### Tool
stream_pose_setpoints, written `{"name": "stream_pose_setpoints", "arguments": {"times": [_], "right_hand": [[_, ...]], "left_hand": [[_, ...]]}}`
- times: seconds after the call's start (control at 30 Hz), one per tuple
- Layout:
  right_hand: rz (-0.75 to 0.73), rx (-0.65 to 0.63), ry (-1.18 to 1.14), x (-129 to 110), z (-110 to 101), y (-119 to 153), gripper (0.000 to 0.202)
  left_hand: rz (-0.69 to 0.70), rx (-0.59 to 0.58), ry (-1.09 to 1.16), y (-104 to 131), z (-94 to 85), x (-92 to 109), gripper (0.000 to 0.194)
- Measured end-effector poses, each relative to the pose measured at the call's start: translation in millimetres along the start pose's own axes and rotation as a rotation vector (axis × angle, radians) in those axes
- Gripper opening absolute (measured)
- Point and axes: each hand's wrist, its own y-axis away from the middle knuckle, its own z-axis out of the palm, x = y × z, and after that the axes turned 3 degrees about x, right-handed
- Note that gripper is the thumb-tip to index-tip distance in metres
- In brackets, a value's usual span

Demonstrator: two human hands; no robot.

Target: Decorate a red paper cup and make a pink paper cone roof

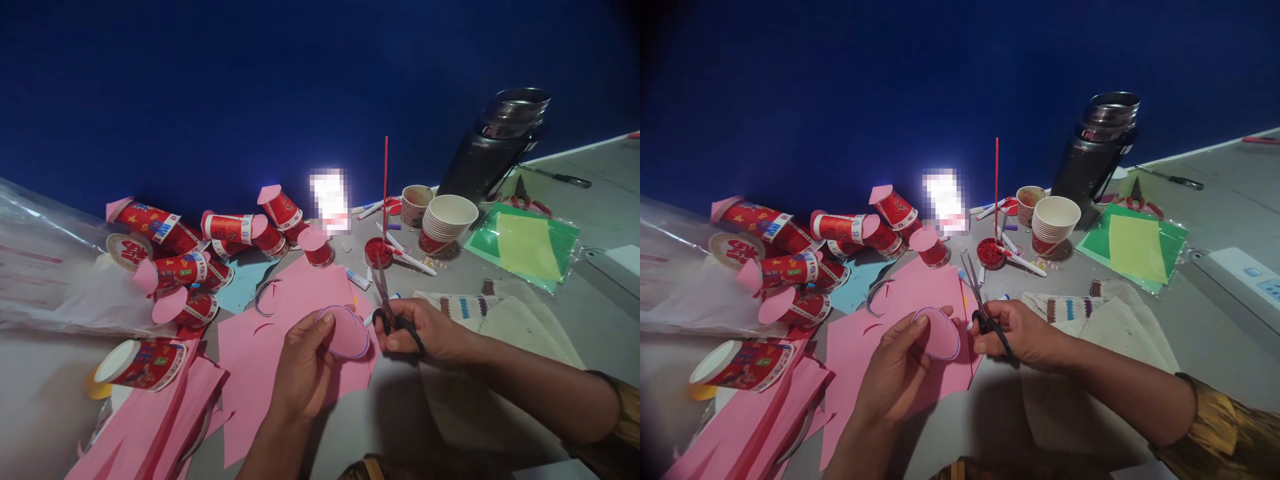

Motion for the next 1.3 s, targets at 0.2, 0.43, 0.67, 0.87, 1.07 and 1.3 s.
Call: {"name": "stream_pose_setpoints", "arguments": {"times": [0.2, 0.43, 0.67, 0.87, 1.07, 1.3], "right_hand": [[-0.037, 0.086, -0.017, 1, 8, 1, 0.043], [-0.061, 0.154, 0.008, -2, 10, 2, 0.041], [-0.097, 0.251, -0.048, -5, 6, 0, 0.046], [-0.072, 0.343, -0.062, -2, 3, -4, 0.045], [-0.066, 0.403, -0.065, 1, 0, -8, 0.046], [-0.1, 0.398, -0.141, 7, 1, -9, 0.043]], "left_hand": [[-0.05, -0.042, 0.036, 1, 6.4, -10, 0.039], [-0.057, -0.146, -0.023, 7, 9.8, -17, 0.033], [-0.078, -0.141, -0.109, 10, 7.3, -24, 0.039], [-0.051, -0.148, -0.134, 7, 7.9, -25, 0.037], [-0.003, -0.202, -0.094, 6, 6.5, -24, 0.033], [0.088, -0.154, -0.118, 3, 2.1, -27, 0.027]]}}
